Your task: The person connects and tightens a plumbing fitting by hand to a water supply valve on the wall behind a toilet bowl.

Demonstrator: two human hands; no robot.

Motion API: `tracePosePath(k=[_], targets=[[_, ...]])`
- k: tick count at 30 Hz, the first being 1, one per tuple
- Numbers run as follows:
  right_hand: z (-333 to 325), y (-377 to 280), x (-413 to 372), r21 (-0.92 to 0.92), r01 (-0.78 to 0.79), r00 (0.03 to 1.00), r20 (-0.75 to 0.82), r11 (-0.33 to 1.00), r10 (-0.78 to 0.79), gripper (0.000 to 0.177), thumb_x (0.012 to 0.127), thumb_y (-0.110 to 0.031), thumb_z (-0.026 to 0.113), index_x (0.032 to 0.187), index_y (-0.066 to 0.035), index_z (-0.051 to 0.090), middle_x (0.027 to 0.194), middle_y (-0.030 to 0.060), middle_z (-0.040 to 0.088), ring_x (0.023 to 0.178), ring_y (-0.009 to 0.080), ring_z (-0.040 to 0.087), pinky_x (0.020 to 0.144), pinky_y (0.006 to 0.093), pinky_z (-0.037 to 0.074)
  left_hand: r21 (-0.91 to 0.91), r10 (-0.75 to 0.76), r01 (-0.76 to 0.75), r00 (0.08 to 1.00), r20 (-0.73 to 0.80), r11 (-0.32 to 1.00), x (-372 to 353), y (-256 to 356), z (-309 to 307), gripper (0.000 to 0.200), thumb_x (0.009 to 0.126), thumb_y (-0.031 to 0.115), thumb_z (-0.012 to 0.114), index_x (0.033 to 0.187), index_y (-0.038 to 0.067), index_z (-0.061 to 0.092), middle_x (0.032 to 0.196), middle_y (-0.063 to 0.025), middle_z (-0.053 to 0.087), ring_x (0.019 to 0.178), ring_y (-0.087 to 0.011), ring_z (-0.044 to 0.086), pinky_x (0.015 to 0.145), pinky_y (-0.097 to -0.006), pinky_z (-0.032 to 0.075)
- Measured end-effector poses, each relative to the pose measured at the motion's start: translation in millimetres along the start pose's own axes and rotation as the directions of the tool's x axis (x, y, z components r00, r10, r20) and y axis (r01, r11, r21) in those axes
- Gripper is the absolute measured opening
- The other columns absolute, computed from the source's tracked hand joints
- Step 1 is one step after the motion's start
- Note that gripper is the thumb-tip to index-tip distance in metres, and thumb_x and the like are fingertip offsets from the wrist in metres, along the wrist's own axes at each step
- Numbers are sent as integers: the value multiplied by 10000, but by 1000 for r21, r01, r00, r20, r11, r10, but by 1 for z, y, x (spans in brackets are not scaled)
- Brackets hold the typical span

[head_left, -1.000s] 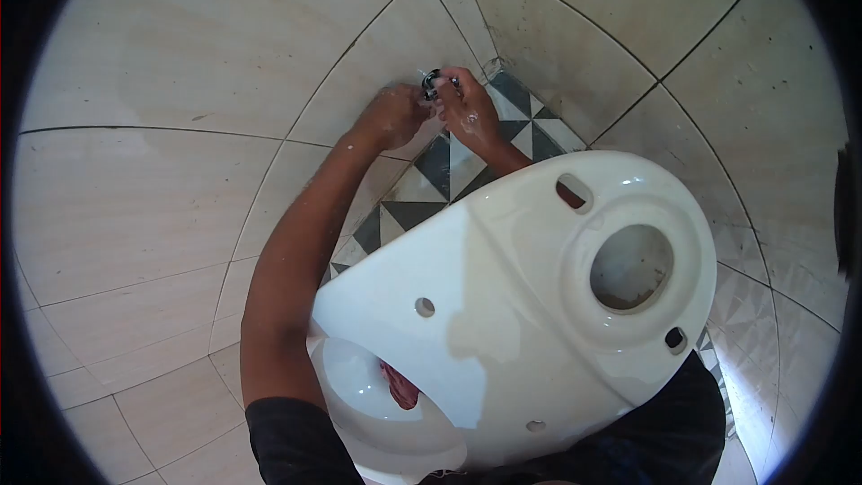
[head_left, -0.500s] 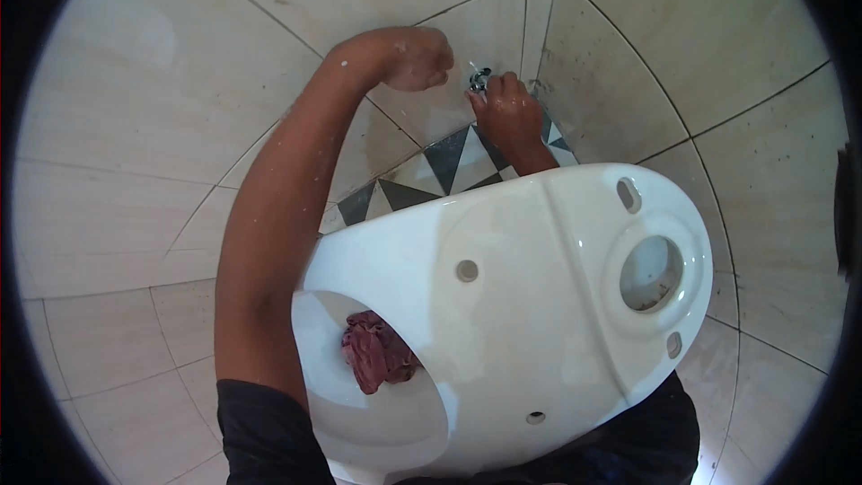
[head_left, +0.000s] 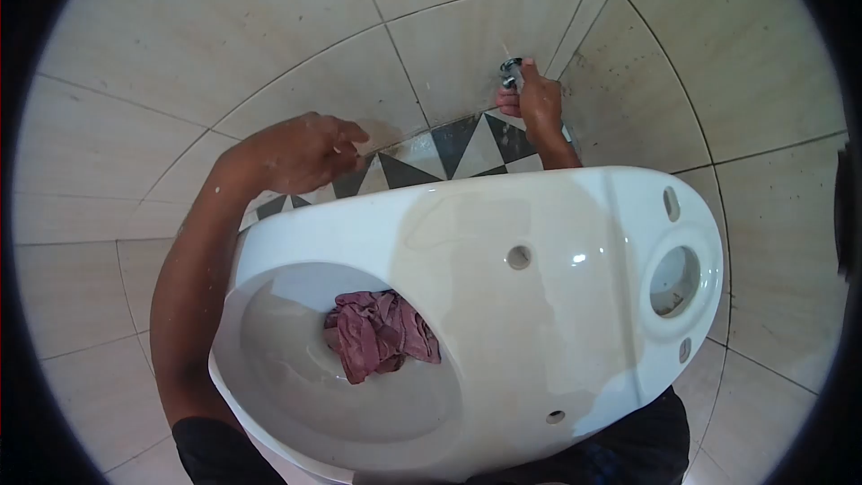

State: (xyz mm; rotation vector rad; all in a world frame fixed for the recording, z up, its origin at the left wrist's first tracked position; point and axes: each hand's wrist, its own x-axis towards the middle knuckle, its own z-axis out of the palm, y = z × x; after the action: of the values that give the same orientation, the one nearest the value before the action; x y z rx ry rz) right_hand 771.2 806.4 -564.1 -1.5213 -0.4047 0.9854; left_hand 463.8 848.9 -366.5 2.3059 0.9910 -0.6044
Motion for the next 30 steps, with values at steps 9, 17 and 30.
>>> tracePosePath(k=[9,17,30], targets=[[-20,10,29,463,-486,858,415,741,304,566,1078,-457,299,913,-24,625,758,82,662,552,139,586,489,270,499,-174,-30,12,994,-104,985,9,8,2,495,997,326,627,1384,23,570,1178,-189,719,1119,-314,682,979,-388,513],[-13,17,30,504,-413,876,448,759,179,350,1014,-433,565,937,-94,604,748,66,652,528,101,515,475,248,454,-98,-128,125,991,-28,987,6,-7,0,572,972,394,657,1385,9,563,1160,-189,721,1111,-312,681,976,-394,512],[8,19,12,558,-348,935,265,754,236,250,1028,-410,563,936,-184,510,646,-35,503,470,68,393,419,235,313,-174,45,-47,999,-13,984,20,6,4,519,972,324,665,1362,-6,572,1151,-179,720,1078,-282,681,976,-371,500]])
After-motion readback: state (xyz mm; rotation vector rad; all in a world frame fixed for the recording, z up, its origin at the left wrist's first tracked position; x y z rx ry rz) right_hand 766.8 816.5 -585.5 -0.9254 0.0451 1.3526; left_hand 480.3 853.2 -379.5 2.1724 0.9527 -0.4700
